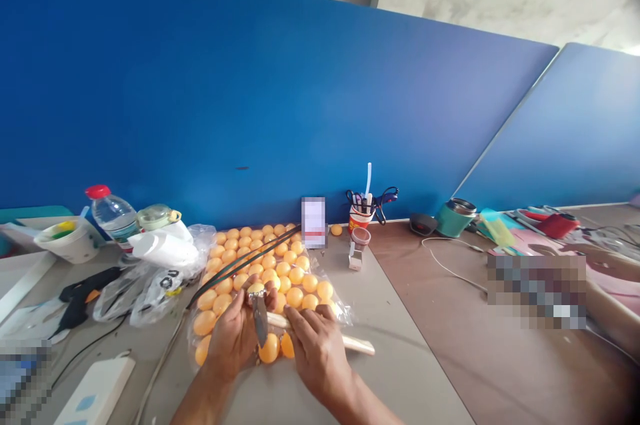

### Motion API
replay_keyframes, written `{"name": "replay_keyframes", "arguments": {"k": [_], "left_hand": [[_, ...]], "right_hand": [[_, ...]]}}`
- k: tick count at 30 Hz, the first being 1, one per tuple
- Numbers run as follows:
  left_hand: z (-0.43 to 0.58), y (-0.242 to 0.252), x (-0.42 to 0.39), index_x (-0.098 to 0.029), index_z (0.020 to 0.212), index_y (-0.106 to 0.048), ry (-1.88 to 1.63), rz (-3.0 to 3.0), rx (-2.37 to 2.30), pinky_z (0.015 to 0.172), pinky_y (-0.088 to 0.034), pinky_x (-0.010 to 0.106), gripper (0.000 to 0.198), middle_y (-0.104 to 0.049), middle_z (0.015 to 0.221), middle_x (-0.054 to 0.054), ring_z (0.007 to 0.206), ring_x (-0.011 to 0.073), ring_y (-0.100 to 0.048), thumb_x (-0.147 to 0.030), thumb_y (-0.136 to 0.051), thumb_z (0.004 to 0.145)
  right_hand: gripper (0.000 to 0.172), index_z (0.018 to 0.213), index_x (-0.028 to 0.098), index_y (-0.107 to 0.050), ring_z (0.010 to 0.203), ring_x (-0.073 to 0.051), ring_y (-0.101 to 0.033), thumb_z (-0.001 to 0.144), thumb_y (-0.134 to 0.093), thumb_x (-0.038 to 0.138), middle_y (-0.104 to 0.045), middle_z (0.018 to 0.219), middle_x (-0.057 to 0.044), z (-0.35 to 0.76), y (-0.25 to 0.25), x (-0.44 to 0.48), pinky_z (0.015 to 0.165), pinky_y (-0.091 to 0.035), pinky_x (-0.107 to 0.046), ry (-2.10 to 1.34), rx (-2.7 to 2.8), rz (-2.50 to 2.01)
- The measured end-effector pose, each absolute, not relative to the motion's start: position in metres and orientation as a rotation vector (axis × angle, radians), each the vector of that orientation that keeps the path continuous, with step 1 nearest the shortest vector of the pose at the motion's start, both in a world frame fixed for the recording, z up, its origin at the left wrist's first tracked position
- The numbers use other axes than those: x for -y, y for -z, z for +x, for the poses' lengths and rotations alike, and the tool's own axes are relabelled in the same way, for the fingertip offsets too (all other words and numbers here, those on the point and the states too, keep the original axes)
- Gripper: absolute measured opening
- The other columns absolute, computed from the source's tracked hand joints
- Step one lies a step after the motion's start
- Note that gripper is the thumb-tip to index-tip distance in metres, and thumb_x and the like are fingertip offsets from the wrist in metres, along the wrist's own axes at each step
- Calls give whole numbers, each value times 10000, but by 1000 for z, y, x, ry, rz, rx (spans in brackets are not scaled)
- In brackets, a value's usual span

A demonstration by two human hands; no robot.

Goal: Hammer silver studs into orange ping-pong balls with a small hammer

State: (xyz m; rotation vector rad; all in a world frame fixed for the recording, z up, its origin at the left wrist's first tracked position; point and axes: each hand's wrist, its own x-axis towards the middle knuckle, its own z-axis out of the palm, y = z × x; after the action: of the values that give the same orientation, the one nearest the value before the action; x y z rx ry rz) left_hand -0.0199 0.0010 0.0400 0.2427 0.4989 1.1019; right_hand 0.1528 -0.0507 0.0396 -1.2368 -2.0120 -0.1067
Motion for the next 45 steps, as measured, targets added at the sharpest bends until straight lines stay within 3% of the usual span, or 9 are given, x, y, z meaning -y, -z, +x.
{"name": "replay_keyframes", "arguments": {"k": [7, 18, 21, 26, 33, 45], "left_hand": [[-24, -38, -1, -345, 1452, -360, -1034, 292, -452, 622, -576, 237, 534, -696, 1104, 87, 1010, 245, -682, -188, -436, 947], [-15, -33, -1, -346, 1474, -320, -1116, 243, -499, 824, -577, 334, 536, -662, 1204, 99, 1078, 228, -657, -219, -413, 961], [-15, -32, 0, -359, 1479, -305, -1136, 266, -507, 869, -559, 321, 558, -659, 1218, 89, 1087, 219, -654, -246, -450, 952], [-12, -36, 3, -368, 1468, -334, -1148, 271, -526, 845, -562, 276, 620, -674, 1195, 80, 1095, 211, -649, -141, -496, 914], [-17, -36, 1, -334, 1466, -352, -1130, 264, -541, 797, -581, 287, 572, -673, 1182, 90, 1108, 226, -643, -167, -466, 931], [-12, -40, 2, -318, 1446, -399, -1109, 242, -506, 889, -554, 337, 524, -668, 1207, 100, 1134, 239, -622, -223, -478, 936]], "right_hand": [[302, 1161, 156, -569, 613, -155, -549, 907, -415, 99, -634, 746, -28, 153, -43, 51, 669, -349, -310, 105, 1996, -1226], [252, 1043, 176, -596, 556, -149, -518, 883, -414, 104, -622, 691, -15, 151, -40, 49, 651, -342, -316, 163, 1991, -1225], [279, 1098, 175, -584, 592, -153, -534, 887, -415, 105, -637, 732, -24, 150, -39, 50, 654, -346, -314, 120, 2003, -1227], [275, 1074, 181, -596, 586, -156, -533, 876, -421, 103, -631, 721, -20, 149, -38, 50, 654, -344, -316, 141, 2019, -1216], [263, 1071, 181, -600, 578, -152, -532, 881, -431, 113, -636, 713, -21, 151, -39, 50, 653, -358, -312, 134, 2024, -1234], [289, 1102, 172, -594, 591, -161, -531, 889, -410, 105, -634, 723, -24, 150, -39, 51, 663, -355, -319, 102, 2026, -1229]]}}
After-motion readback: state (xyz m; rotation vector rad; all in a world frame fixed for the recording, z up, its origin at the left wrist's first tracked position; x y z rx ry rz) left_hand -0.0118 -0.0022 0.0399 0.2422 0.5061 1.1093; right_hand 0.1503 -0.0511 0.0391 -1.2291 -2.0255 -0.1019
